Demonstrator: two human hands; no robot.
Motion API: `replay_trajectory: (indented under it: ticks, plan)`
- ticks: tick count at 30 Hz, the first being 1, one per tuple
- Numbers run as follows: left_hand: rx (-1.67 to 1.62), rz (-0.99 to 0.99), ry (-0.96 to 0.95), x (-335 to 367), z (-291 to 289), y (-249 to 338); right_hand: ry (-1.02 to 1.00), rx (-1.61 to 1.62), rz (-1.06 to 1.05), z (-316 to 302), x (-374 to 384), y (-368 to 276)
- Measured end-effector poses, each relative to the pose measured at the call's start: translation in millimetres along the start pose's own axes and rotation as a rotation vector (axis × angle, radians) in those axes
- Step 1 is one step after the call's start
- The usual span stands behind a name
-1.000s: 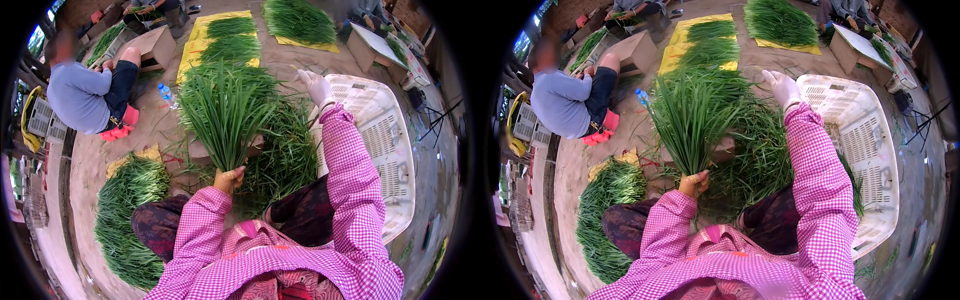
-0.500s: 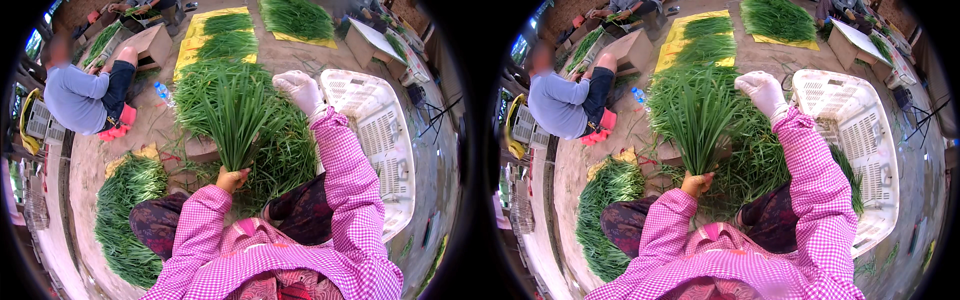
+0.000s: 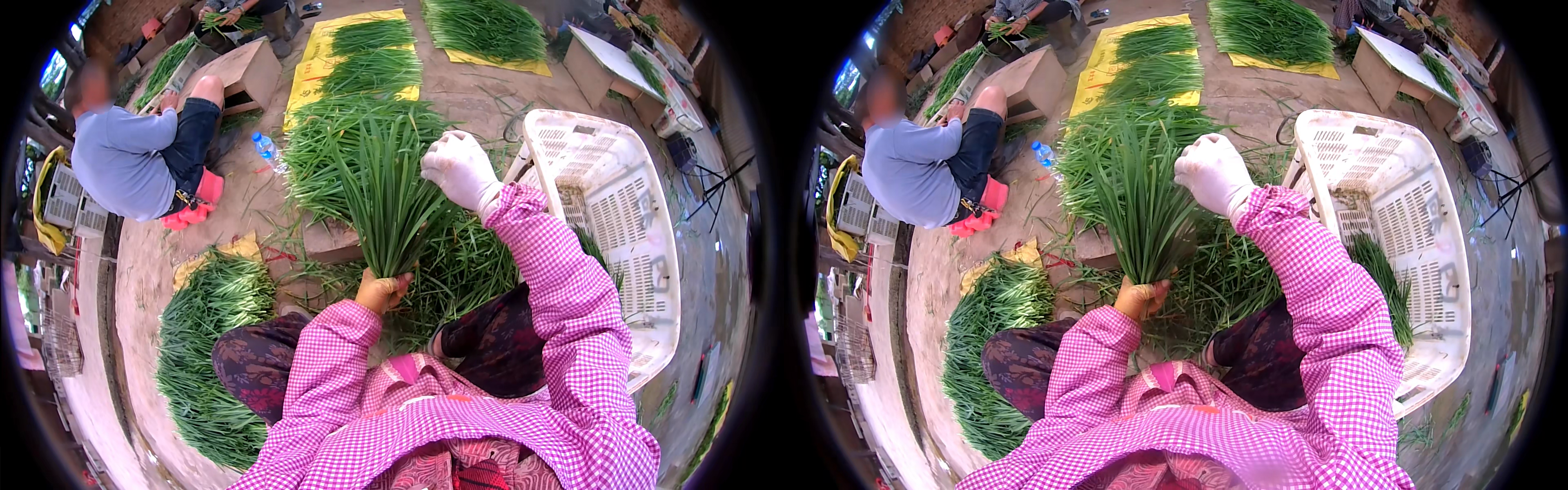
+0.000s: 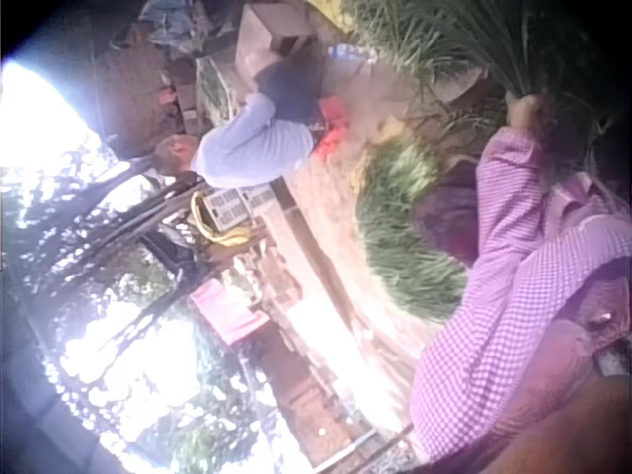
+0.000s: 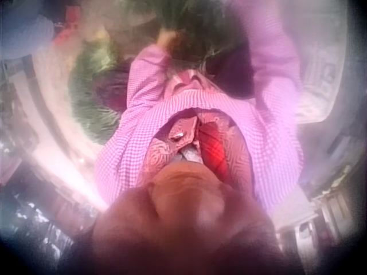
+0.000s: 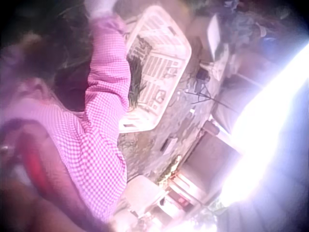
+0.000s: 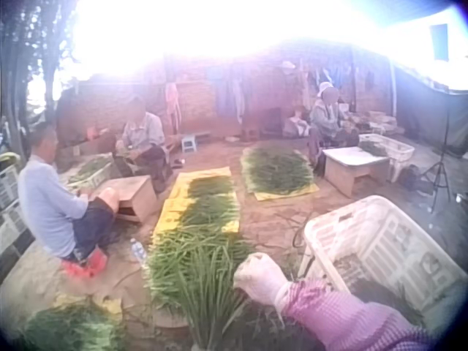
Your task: The person cleans green onions by hand, peeling away the outer layers and placing the stalks into a bundle.
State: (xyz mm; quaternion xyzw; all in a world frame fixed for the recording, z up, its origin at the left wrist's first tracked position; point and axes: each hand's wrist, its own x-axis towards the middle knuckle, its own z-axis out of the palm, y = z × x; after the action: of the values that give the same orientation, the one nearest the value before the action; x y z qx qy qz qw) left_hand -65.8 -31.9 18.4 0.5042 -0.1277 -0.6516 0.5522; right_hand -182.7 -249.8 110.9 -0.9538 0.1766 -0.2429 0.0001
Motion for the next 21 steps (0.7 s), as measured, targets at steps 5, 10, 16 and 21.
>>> replay_trajectory:
  ticks: [5, 10, 16, 21]
  plan:
    - [0.028, 0.071, -0.030, 2.7, -2.4, -8.9, 0.179, 0.133, 0.393, -4.6, -3.3, 30.1]
    - [0.050, 0.009, -0.013, 0.8, -6.1, -10.0, 0.382, 0.206, 0.501, -21.5, -8.2, 51.0]
    - [0.087, -0.052, -0.052, 1.3, -6.2, -10.8, 0.309, 0.398, 0.204, -19.0, 1.8, 25.1]
    - [0.057, -0.063, -0.086, 1.8, -5.7, -12.9, -0.171, 0.069, 0.114, -0.1, -4.0, 6.3]
